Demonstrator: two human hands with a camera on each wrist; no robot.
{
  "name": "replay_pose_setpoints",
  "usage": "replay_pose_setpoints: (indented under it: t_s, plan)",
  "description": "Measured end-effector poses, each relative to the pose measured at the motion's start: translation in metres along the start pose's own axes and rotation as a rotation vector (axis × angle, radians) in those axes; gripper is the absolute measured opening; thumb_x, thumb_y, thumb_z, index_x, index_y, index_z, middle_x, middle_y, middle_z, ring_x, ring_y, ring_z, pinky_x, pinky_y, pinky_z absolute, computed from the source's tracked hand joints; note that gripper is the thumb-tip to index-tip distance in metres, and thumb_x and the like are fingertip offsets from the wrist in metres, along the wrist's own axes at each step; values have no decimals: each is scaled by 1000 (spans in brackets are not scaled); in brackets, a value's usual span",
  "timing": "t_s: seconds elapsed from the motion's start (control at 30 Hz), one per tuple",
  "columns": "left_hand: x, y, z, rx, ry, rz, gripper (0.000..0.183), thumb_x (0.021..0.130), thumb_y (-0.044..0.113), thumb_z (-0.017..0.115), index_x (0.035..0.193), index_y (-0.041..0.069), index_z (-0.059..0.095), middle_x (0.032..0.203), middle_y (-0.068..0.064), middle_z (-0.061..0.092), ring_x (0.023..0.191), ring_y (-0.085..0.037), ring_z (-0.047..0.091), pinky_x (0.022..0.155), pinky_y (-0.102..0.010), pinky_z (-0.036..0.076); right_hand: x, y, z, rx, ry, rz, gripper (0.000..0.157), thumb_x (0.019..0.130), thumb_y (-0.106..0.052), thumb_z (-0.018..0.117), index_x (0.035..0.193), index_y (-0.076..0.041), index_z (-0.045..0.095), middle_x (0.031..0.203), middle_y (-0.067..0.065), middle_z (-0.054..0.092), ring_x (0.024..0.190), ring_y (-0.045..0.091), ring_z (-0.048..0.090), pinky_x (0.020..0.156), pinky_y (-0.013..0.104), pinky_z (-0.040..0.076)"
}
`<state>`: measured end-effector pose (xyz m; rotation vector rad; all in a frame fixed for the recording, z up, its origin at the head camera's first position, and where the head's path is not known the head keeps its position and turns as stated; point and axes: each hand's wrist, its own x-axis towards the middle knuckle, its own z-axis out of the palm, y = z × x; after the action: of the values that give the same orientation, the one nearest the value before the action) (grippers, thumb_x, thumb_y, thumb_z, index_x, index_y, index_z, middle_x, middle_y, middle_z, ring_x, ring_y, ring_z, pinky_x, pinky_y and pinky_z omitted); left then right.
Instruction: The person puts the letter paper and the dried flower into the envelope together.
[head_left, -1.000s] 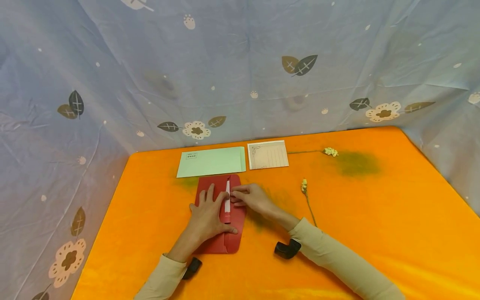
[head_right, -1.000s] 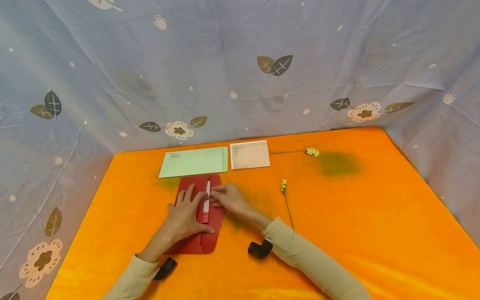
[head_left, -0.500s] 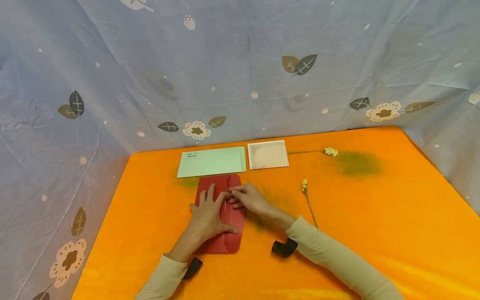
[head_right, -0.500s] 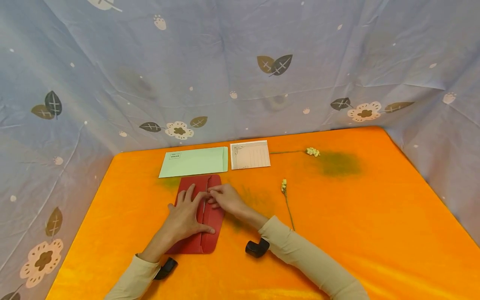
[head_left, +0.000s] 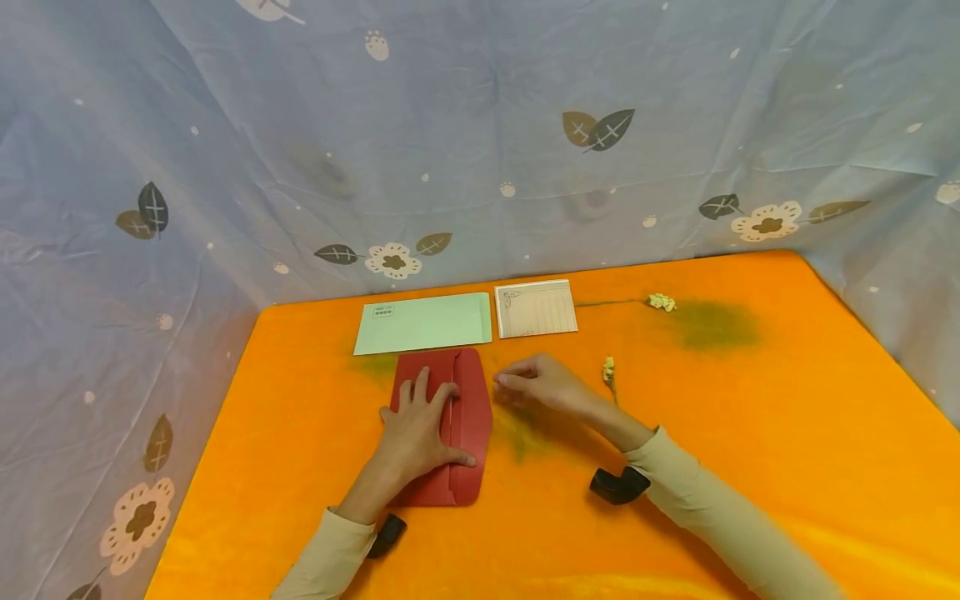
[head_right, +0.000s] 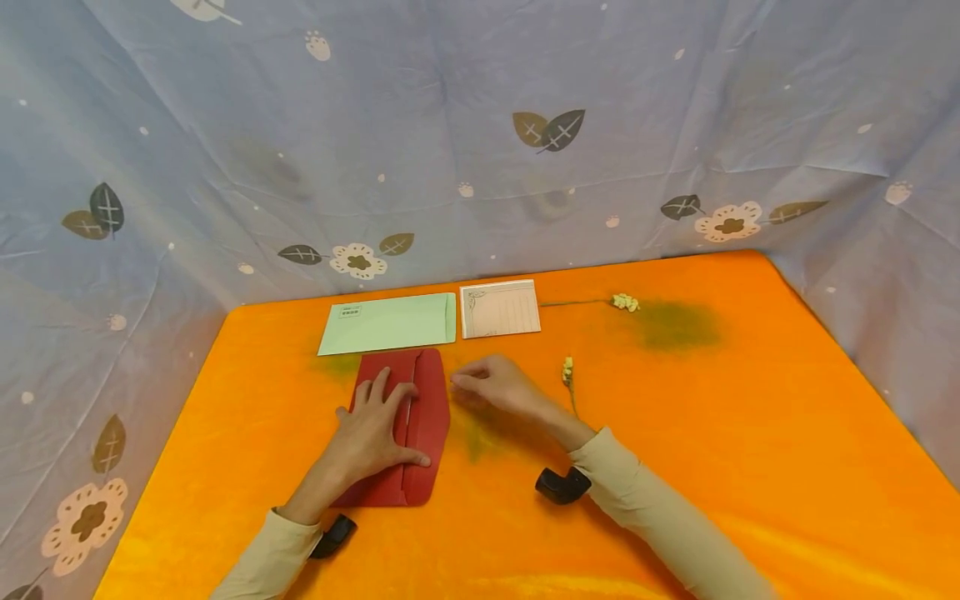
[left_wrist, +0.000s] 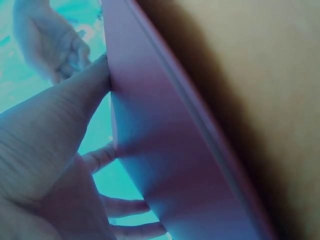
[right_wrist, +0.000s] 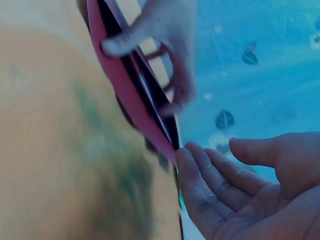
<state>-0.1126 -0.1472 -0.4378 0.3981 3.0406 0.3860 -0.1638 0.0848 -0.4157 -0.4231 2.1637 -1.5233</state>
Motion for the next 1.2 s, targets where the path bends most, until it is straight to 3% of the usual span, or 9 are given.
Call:
replay_pose_setpoints:
  t_s: [0.3, 0.43, 0.5, 0.63, 0.7, 0.93, 1.2]
  plan:
    - [0, 2, -1, -6, 3, -4, 96, 53, 65, 87, 130, 22, 48, 154, -26, 25, 131, -47, 30, 81, -77, 37, -32, 20, -60, -227, 187, 82, 29, 97, -23, 64, 97, 5, 74, 79, 14, 71, 70, 26, 66, 66, 37, 56]
    - [0, 2, -1, -6, 0, -7, 96, 53, 65, 87, 130, 22, 48, 154, -26, 25, 131, -47, 30, 82, -77, 37, -46, 26, -82, -298, 230, 169, 34, 95, -30, 66, 96, 3, 73, 74, 11, 70, 67, 21, 65, 63, 34, 55]
    - [0, 3, -2, -5, 1, -8, 97, 53, 65, 87, 130, 22, 48, 154, -26, 25, 132, -47, 30, 82, -77, 37, -51, 29, -89, -356, 253, 175, 33, 94, -31, 66, 89, 1, 73, 65, 5, 65, 59, 17, 59, 56, 29, 50]
    - [0, 3, -2, -7, -2, -9, 97, 53, 65, 86, 130, 22, 48, 154, -26, 25, 132, -47, 30, 82, -77, 37, -59, 38, -95, -495, 315, 148, 40, 94, -31, 67, 61, -9, 59, 48, -5, 37, 46, 10, 31, 46, 24, 26]
    - [1, 3, -2, -8, -3, -9, 96, 53, 65, 86, 130, 22, 48, 154, -26, 25, 132, -47, 30, 82, -77, 36, -61, 41, -95, -523, 329, 150, 43, 93, -31, 67, 57, -12, 54, 48, -6, 30, 46, 10, 24, 47, 24, 21]
    - [1, 3, -2, -3, 1, -7, 96, 53, 65, 86, 130, 22, 48, 154, -26, 25, 132, -47, 30, 82, -77, 36, -62, 45, -94, -498, 267, 234, 31, 89, -34, 72, 73, -7, 74, 55, 0, 62, 50, 14, 54, 49, 28, 39]
    - [1, 2, -1, -5, -4, -7, 97, 54, 65, 86, 131, 22, 48, 154, -26, 25, 132, -48, 29, 82, -77, 36, -66, 43, -90, -514, 235, 249, 29, 86, -32, 75, 68, -9, 73, 56, 0, 62, 51, 14, 52, 49, 27, 37]
